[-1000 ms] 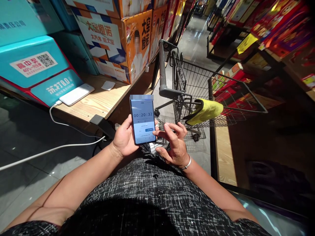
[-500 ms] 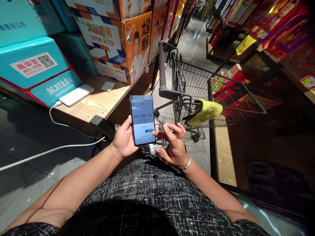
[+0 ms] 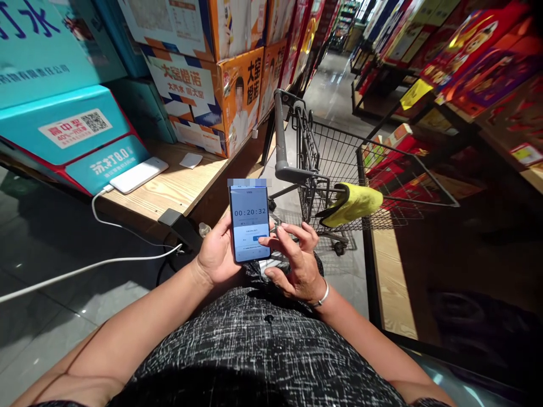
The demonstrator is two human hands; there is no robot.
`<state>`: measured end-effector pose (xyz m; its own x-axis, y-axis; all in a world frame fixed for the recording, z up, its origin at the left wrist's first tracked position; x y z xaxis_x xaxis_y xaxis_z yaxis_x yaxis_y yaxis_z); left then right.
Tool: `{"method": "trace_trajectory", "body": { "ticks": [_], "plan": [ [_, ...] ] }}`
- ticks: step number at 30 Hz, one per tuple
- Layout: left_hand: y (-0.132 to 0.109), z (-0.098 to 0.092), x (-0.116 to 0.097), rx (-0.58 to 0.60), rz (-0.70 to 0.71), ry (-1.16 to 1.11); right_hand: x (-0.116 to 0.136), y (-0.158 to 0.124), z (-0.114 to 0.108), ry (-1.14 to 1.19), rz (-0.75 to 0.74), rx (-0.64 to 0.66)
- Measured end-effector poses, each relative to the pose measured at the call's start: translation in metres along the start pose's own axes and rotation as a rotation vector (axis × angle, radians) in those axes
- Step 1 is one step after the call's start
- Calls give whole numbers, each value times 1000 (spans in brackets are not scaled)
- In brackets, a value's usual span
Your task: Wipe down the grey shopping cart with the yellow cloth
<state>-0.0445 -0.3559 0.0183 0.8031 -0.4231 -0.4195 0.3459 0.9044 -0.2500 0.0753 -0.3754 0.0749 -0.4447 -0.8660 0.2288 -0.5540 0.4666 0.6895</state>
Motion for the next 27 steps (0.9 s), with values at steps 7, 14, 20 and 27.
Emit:
{"method": "trace_trajectory", "body": {
  "ticks": [7, 14, 20, 27],
  "plan": [
    [0, 0, 2, 1, -19, 11, 1, 2, -8, 8, -12, -45],
    [2, 2, 4, 4, -54, -1, -4, 4, -16, -4, -9, -74],
    [3, 5, -1, -6, -15, -8, -8, 3, -17, 3, 28, -95],
    [3, 3, 2, -31, -48, -14, -3, 3, -12, -18, 8, -75]
  ]
}}
Point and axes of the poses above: each hand's wrist, its own y-axis towards the middle knuckle, its own z-axis out of the palm, x = y × z, the point moved 9 cm from there along y, towards the middle knuckle, and after that the axes turned 1 degree about -z, right-handed, at the moved point
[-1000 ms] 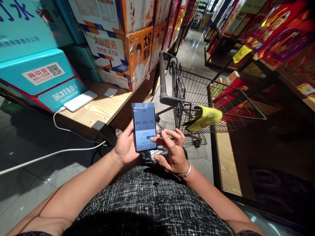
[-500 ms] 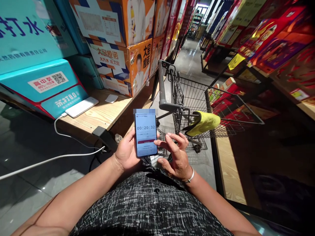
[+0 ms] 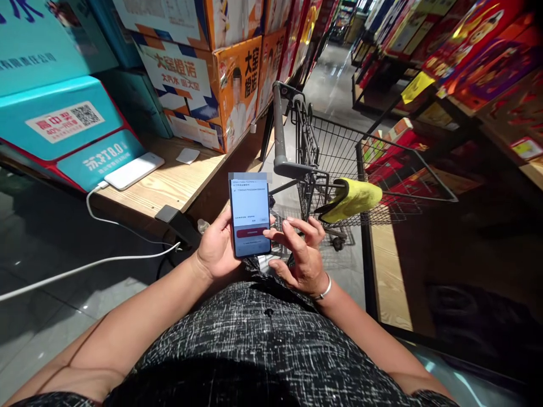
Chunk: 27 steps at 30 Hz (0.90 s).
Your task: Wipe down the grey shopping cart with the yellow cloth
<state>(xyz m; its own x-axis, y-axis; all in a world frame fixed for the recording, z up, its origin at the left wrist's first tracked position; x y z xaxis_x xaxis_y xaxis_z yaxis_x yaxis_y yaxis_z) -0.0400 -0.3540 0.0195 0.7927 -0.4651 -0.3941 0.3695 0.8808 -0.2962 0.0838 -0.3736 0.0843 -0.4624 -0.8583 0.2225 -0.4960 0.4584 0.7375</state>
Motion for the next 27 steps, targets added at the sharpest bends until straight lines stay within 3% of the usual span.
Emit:
{"method": "trace_trajectory", "body": {
  "ticks": [10, 27],
  "plan": [
    [0, 0, 0, 5, 33, 20, 2, -4, 10, -114, -23, 56],
    [0, -1, -1, -13, 43, 20, 1, -5, 11, -95, -12, 63]
  ]
}}
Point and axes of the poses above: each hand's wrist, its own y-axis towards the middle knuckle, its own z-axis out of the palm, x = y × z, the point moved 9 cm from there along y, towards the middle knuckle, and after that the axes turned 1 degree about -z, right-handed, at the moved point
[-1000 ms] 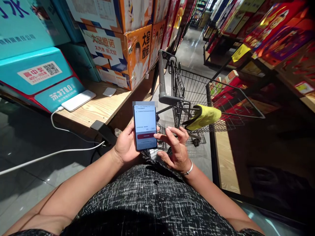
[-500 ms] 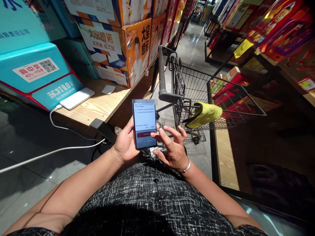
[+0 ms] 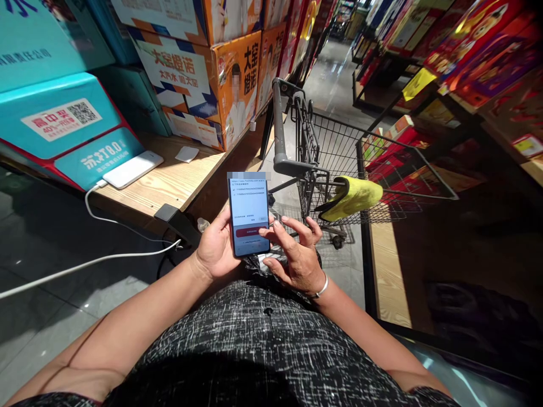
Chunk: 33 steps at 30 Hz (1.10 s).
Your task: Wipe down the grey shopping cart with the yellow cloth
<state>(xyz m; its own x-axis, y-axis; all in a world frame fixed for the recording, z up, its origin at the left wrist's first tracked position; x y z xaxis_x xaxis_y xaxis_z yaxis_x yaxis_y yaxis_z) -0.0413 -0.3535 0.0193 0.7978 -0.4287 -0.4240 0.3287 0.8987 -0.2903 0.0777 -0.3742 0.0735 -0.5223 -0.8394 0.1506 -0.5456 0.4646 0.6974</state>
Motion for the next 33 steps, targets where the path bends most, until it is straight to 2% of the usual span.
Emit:
{"method": "trace_trajectory", "body": {
  "ticks": [11, 22, 33],
  "plan": [
    [-3, 4, -1, 21, -11, -2, -1, 2, -7, 33, 16, -55],
    [-3, 1, -1, 31, -6, -11, -4, 1, -3, -18, 36, -11],
    [-4, 4, -2, 48, 2, 6, -4, 0, -6, 26, 25, -52]
  ]
}}
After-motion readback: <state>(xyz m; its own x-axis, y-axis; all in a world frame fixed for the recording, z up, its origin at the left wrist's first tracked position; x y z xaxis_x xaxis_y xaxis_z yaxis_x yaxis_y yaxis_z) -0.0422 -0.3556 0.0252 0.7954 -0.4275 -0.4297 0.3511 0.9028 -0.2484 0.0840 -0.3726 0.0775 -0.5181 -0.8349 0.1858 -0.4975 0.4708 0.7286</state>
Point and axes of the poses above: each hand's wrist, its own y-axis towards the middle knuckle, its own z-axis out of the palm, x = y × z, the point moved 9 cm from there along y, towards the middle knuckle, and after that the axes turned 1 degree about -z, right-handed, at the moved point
